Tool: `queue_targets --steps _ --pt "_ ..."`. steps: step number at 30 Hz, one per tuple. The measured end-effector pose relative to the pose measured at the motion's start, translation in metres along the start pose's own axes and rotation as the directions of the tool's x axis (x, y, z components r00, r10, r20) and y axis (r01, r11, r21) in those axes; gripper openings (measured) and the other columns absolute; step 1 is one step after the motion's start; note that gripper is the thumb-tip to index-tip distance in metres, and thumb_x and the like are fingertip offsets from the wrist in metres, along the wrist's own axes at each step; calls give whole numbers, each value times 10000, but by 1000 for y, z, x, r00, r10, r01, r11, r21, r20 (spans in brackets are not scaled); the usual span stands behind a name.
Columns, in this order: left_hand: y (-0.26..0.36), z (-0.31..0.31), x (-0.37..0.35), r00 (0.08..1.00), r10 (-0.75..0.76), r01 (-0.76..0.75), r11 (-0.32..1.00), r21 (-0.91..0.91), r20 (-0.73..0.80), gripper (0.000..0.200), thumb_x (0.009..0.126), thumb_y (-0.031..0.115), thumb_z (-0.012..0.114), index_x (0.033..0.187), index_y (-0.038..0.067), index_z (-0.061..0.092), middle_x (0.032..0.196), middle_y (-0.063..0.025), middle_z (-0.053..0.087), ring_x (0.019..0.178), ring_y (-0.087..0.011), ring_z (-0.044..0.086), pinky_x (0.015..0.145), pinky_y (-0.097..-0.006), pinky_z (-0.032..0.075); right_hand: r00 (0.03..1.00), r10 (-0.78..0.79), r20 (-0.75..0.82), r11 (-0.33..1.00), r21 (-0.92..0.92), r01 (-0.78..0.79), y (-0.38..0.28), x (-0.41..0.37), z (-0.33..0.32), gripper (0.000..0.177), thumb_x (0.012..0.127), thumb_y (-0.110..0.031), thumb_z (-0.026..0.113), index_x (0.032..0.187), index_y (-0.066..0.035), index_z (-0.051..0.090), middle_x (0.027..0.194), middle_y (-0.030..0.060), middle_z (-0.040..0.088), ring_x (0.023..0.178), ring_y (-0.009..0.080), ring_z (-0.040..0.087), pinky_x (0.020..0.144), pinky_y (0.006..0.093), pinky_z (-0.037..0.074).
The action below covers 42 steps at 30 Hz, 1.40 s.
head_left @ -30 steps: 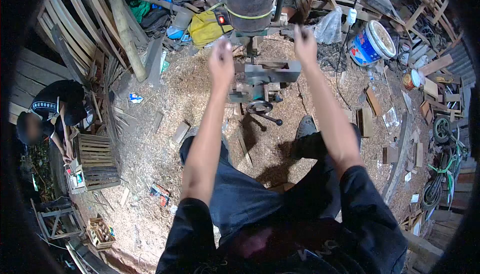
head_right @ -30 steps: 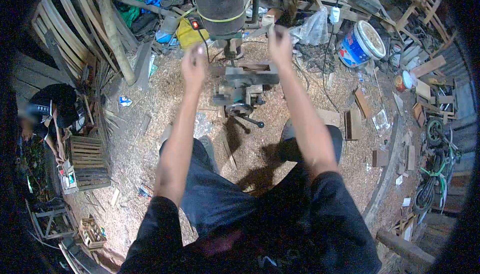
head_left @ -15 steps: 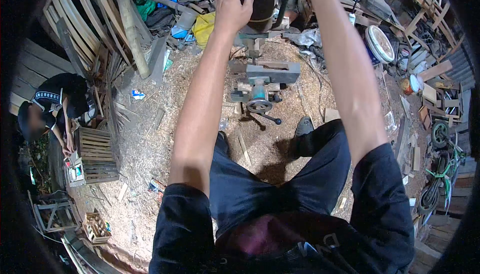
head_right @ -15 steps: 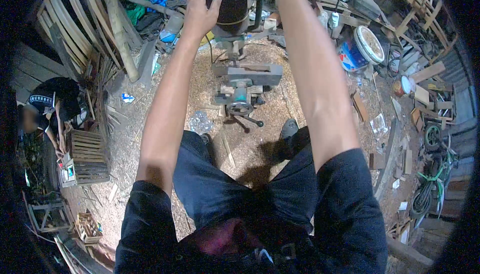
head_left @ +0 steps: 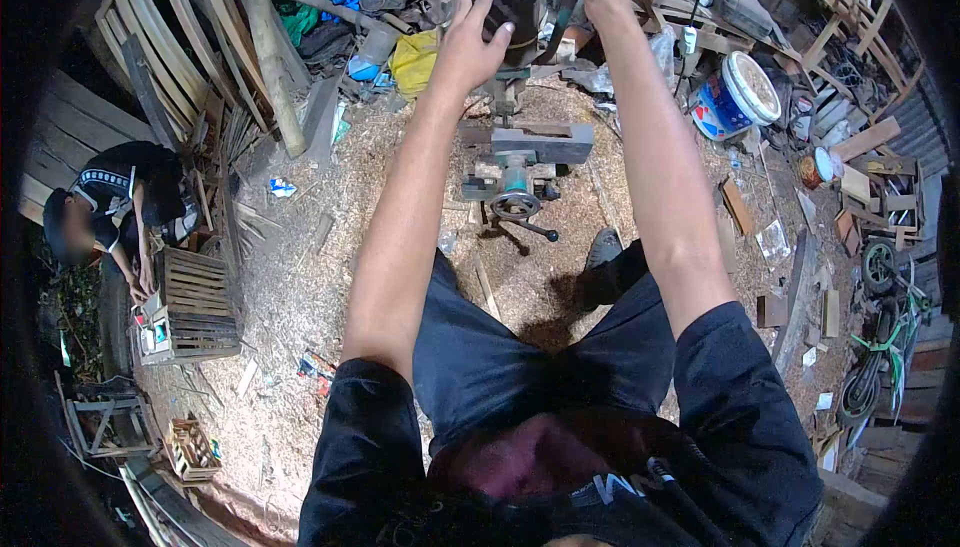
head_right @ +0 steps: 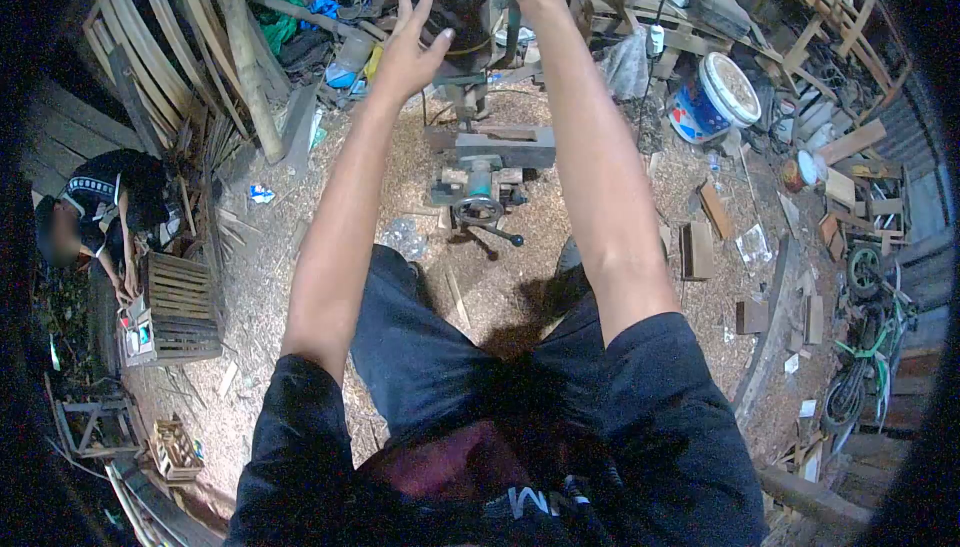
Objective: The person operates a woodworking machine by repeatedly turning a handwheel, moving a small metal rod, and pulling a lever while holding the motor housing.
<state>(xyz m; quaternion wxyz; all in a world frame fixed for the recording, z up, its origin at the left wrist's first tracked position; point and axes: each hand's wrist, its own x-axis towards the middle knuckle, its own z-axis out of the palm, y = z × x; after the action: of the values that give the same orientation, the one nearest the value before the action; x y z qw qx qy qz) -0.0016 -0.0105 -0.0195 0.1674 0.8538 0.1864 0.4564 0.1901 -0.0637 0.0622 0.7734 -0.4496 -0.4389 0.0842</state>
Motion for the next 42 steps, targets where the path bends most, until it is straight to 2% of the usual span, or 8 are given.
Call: queue_targets --steps 5,7,9,13,16,19,28,42 --pt "-9 13 -53 996 -67 62 992 -106 -52 634 899 212 648 1466 68 402 1489 -293 372 1375 -379 408 1102 -399 350 999 40 -35 996 -84 -42 -7 -15 -2 420 997 -334 550 666 -75 561 588 -31 491 520 75 435 494 254 336" --pt "-2 9 -89 964 -261 265 943 -202 45 563 904 238 658 1378 -13 488 1349 -280 540 1284 -334 523 1058 -381 397 999 26 -30 999 -46 -28 -4 -17 -1 408 994 -326 553 672 -76 563 592 -33 492 521 75 435 494 254 334" --pt "-3 10 -130 896 -431 443 884 -152 104 443 925 229 621 1279 -33 571 1238 -237 629 1203 -351 585 1026 -383 435 999 18 -27 1000 -11 -19 0 -20 -3 395 991 -318 556 678 -76 565 596 -34 494 523 75 435 493 253 333" --pt "-26 26 -235 889 -447 439 769 -465 100 249 971 86 547 1180 -11 641 1080 -139 707 1011 -191 662 898 -322 502 1000 20 -22 1000 -6 -20 2 -30 -5 384 988 -306 562 679 -79 561 588 -37 481 520 74 426 488 258 324" --pt "-3 25 -259 804 -553 569 610 -551 218 202 971 63 550 1122 -11 662 995 -80 707 916 -126 649 841 -295 515 998 18 -66 998 -61 -22 -8 -36 -2 395 989 -305 567 659 -89 547 566 -46 445 519 66 413 484 257 314" --pt "10 21 -241 828 -519 541 639 -547 213 181 977 106 576 1094 8 674 933 -59 698 904 -127 638 853 -289 497 997 71 -26 992 103 -68 7 -34 -5 410 992 -325 564 655 -93 541 561 -49 437 520 61 407 484 254 314" --pt "-14 37 -252 846 -521 509 731 -454 110 179 958 62 575 1102 9 667 973 -57 696 909 -137 653 843 -284 504 1000 5 5 1000 1 -5 15 -49 -17 354 975 -322 592 800 -15 615 734 25 585 687 108 523 648 261 414" --pt "-22 24 -253 796 -586 583 678 -448 150 207 957 101 597 1133 9 652 986 -34 679 885 -112 609 810 -267 491 998 -48 -30 999 -21 47 -7 -169 -26 397 1029 -271 490 713 -32 503 694 -2 471 690 97 435 665 259 358"
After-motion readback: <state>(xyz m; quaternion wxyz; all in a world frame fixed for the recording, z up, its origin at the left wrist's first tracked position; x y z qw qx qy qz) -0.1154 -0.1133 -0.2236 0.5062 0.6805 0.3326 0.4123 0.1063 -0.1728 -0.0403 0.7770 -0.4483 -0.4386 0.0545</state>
